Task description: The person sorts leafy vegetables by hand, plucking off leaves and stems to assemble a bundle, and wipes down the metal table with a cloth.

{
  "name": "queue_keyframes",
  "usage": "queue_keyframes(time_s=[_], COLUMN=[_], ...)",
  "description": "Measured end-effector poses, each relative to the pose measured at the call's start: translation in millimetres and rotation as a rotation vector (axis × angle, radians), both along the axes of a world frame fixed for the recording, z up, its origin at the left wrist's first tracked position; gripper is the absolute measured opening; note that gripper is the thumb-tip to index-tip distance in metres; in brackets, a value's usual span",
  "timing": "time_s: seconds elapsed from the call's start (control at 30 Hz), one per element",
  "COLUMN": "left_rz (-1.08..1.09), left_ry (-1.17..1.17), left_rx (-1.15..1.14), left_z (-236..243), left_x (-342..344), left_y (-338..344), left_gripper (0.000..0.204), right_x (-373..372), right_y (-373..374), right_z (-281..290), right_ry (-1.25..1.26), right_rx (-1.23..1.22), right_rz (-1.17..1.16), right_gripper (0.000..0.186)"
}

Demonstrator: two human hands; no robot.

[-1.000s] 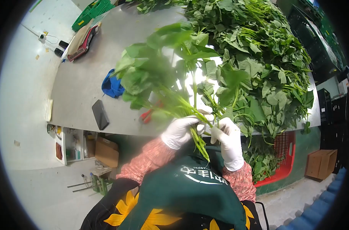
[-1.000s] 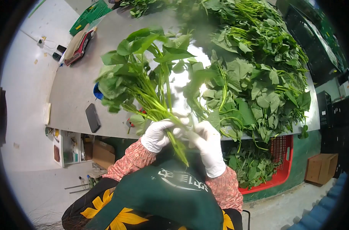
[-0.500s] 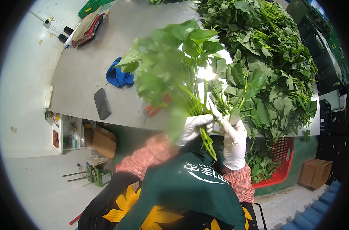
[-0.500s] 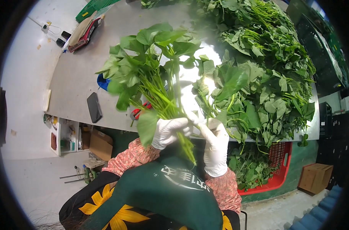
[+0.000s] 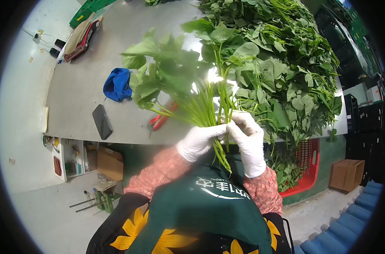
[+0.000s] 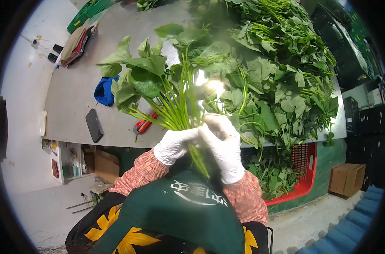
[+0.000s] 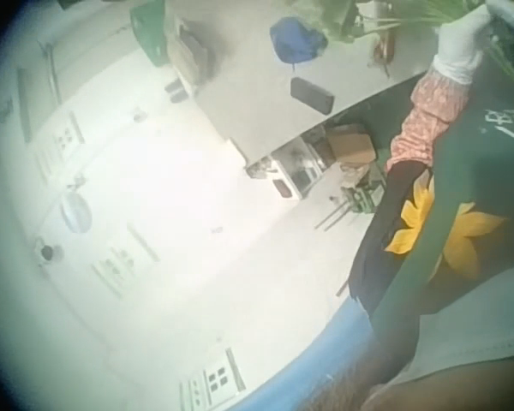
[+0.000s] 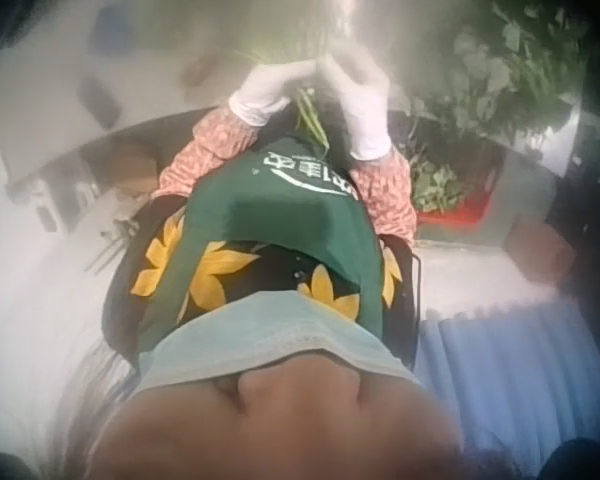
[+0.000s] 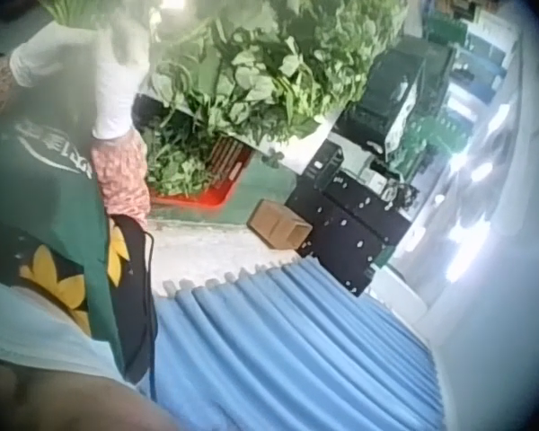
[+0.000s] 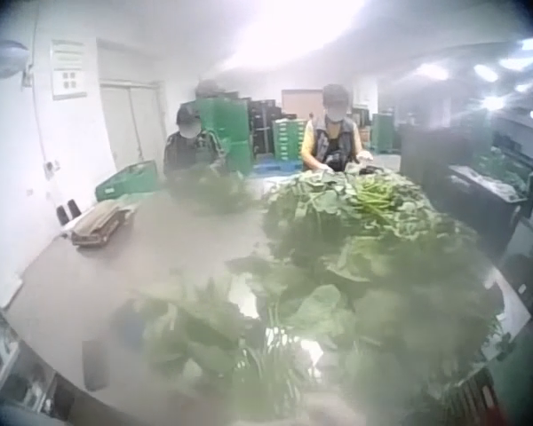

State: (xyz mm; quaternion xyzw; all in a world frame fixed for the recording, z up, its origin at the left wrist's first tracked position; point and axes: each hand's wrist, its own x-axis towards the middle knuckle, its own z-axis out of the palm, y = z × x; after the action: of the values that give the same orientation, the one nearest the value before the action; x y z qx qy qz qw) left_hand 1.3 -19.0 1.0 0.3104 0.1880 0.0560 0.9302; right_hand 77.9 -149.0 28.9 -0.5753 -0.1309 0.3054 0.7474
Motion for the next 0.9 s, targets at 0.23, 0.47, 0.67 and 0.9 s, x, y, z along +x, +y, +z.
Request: queue_keyframes(time_s=[0.23,0.47,0.67,0.9], left_rz=[0.120,-0.016,0.062,0.107], left_ry=[0.144,0.102,0.157,0.213], left_rx=[-0.128,-0.008,-0.037,-0.024], left_z=[1.4,-4.4,4.2,-2.3], left_x=[-5.6,-3.3,-2.1,5.0], left_y=[19.4,5.2,1.1,13.8], left_gripper=[0.023,0.021,0.021,0.016], right_x=[14.6,10.2,4.5,6.1], right_y=[-15.7,3.2,15.0,-32.8], right_z=[1.1,-8.6,-0.1,-5.5], right_ry=[-0.159,-0.138,-0.196,-0.569], right_rx=[0.005,-0.152,-0.067,0.085], right_rz=[-0.408,-0.046,-0.065,-0.388], right_gripper=[0.010,0.026,0.009,0.005])
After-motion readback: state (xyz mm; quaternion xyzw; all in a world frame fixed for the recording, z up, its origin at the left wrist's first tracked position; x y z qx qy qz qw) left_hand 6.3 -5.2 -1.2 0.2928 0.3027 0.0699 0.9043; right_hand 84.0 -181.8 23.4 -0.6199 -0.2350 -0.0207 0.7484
